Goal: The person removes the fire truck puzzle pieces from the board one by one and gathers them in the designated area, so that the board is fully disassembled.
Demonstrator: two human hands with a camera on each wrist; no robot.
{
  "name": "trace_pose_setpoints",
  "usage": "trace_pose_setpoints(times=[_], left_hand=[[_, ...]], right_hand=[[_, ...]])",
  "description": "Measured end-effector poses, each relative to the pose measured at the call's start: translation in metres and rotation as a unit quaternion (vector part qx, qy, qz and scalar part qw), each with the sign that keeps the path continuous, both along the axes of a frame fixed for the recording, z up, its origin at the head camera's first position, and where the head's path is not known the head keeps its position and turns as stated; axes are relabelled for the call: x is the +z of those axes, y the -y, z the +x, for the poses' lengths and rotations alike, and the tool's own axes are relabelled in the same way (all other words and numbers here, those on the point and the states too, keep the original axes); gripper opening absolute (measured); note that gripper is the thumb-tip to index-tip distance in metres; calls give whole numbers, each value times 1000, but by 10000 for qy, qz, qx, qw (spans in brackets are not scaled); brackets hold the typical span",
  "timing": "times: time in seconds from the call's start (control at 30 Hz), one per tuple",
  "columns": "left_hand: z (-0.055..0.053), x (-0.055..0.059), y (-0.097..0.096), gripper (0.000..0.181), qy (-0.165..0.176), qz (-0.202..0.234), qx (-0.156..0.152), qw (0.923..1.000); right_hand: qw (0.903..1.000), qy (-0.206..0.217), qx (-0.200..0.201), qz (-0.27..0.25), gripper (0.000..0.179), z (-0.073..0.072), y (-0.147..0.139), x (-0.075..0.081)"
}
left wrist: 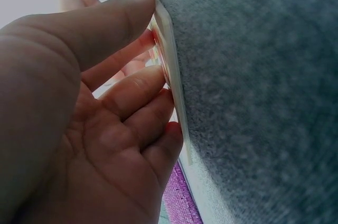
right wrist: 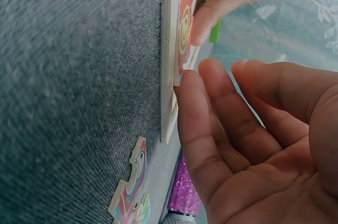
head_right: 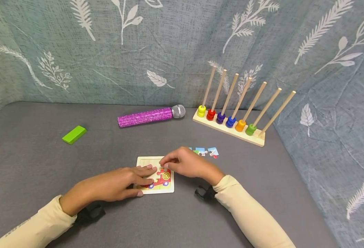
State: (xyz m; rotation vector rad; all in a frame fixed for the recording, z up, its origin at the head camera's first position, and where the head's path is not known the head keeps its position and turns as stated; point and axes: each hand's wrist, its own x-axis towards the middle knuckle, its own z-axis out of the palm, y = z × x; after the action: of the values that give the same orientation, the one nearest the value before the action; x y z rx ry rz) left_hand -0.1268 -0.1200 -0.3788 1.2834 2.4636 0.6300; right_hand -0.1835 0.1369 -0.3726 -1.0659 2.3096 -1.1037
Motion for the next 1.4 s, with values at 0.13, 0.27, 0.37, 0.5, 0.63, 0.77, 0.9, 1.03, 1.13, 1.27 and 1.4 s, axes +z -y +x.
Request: trace_pose_setpoints(times=[0.13, 0.27, 0.37, 0.5, 0.63, 0.77, 0.9, 1.03, 1.13, 1.27, 1.4], left_hand=[[1, 1, 0, 39, -56, 69, -41, 10000], [0, 1, 1, 39, -115, 91, -61, 9999], [0, 2, 0, 39, -59, 61, -42, 10000], [-1, 2, 0, 40, -42, 60, -28, 10000], [0, 2, 0, 40, -21, 33, 13, 10000], [0, 1, 0, 40, 11, 10, 45, 10000], [1, 1, 0, 40, 39, 3, 78, 10000], [1, 1, 0, 40, 57, -15, 109, 9999], [0, 1, 0, 40, 68, -6, 127, 9999], [0, 1, 0, 40, 88, 20, 128, 9999], [1, 2, -1, 40, 117, -6, 158, 9998]], right_hand=[[10000, -62, 19, 7, 20, 1, 0, 0], [9999, -148, 58, 5, 20, 2, 0, 1], [9999, -103, 90, 24, 21, 2, 0, 1], [9998, 42, 151, 86, 24, 3, 1, 2], [9999, 91, 107, 94, 24, 4, 1, 1], [9999, 57, 85, 96, 23, 3, 2, 1], [9998, 101, 139, 92, 23, 3, 3, 1], [9991, 31, 349, 257, 24, 3, 3, 0], [9981, -59, 496, 373, 23, 3, 4, -1], [9978, -102, 538, 365, 21, 3, 4, -2], [9976, -86, 554, 417, 19, 3, 5, -1]])
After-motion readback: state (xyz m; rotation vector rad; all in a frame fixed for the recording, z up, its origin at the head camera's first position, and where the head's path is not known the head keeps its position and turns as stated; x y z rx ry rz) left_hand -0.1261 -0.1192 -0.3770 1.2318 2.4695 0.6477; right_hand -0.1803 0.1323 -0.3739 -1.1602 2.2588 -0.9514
